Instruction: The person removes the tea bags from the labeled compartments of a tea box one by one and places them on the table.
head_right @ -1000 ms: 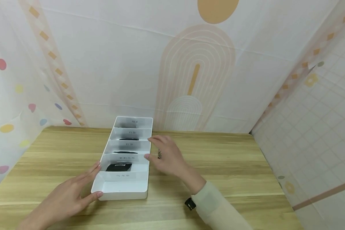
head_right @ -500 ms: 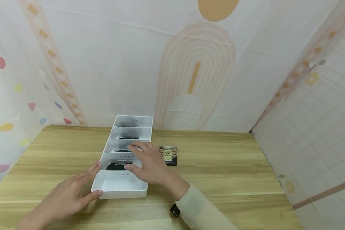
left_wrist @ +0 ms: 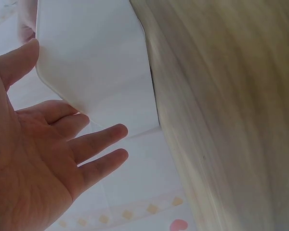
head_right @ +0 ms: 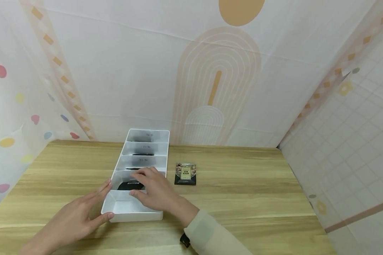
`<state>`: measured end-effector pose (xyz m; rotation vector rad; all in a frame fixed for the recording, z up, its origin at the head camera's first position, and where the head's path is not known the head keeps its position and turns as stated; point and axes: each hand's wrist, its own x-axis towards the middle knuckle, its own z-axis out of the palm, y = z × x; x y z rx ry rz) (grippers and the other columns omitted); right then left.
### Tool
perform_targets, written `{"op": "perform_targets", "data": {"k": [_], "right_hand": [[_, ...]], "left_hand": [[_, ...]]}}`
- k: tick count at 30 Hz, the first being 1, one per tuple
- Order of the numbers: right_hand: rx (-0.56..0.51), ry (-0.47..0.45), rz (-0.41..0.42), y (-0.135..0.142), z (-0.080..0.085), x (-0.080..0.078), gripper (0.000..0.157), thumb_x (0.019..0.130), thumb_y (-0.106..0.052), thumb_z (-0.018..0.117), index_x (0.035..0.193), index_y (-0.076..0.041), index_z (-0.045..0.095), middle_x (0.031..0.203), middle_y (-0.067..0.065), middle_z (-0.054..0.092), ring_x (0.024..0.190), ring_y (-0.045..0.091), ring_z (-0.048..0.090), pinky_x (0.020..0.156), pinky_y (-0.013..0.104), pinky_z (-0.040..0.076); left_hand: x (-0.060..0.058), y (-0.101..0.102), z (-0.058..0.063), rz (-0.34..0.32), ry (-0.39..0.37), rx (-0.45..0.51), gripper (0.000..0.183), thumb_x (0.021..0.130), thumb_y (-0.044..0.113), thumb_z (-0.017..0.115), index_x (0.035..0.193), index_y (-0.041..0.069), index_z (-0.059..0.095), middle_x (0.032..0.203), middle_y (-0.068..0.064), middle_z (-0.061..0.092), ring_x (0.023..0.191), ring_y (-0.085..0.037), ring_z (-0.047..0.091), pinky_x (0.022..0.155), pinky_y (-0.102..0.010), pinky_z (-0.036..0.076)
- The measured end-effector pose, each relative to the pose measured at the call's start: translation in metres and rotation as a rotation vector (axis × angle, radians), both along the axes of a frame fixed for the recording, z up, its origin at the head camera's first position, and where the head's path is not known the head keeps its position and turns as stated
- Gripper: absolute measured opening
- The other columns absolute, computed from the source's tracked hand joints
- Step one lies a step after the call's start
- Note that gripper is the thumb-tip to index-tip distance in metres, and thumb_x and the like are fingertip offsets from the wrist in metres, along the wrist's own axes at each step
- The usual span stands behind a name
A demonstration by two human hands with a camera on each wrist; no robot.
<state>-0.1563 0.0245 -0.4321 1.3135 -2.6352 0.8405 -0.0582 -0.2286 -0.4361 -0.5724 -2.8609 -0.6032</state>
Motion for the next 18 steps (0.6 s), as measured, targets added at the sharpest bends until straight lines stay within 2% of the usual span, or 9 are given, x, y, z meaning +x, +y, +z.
{"op": "perform_targets", "data": {"k": [6, 12, 18], "right_hand": [[0.059, 0.026, -0.019, -0.0023, -0.0022, -0.0004, 0.044, 0.103, -0.035, 0.069, 0.14, -0.011, 0.067, 0.135, 0.0, 0.067, 0.127, 0.014, 0.059, 0.108, 0.032, 0.048], [0.109, 0.079, -0.002, -0.0039, -0.0049, -0.0018, 0.028, 0.103, -0.033, 0.069, 0.124, -0.015, 0.077, 0.124, -0.003, 0.071, 0.123, 0.012, 0.062, 0.109, 0.028, 0.046], [0.128, 0.146, 0.026, -0.0037, -0.0053, -0.0012, 0.019, 0.103, -0.03, 0.07, 0.109, -0.018, 0.083, 0.11, -0.007, 0.075, 0.109, 0.008, 0.065, 0.099, 0.022, 0.049]], "left_hand": [[-0.0004, 0.0, -0.0016, 0.0, 0.011, -0.002, 0.084, 0.091, 0.047, 0.08, 0.154, 0.0, 0.05, 0.159, -0.016, 0.048, 0.122, -0.039, 0.066, 0.093, -0.057, 0.056], [-0.0007, -0.0002, -0.0026, 0.0, 0.023, -0.007, 0.083, 0.091, 0.048, 0.08, 0.153, 0.0, 0.052, 0.159, -0.015, 0.049, 0.12, -0.038, 0.067, 0.091, -0.056, 0.057], [-0.0009, 0.0003, -0.0041, 0.001, 0.033, -0.012, 0.084, 0.09, 0.048, 0.081, 0.153, 0.001, 0.051, 0.159, -0.014, 0.049, 0.119, -0.037, 0.068, 0.09, -0.055, 0.057]]}}
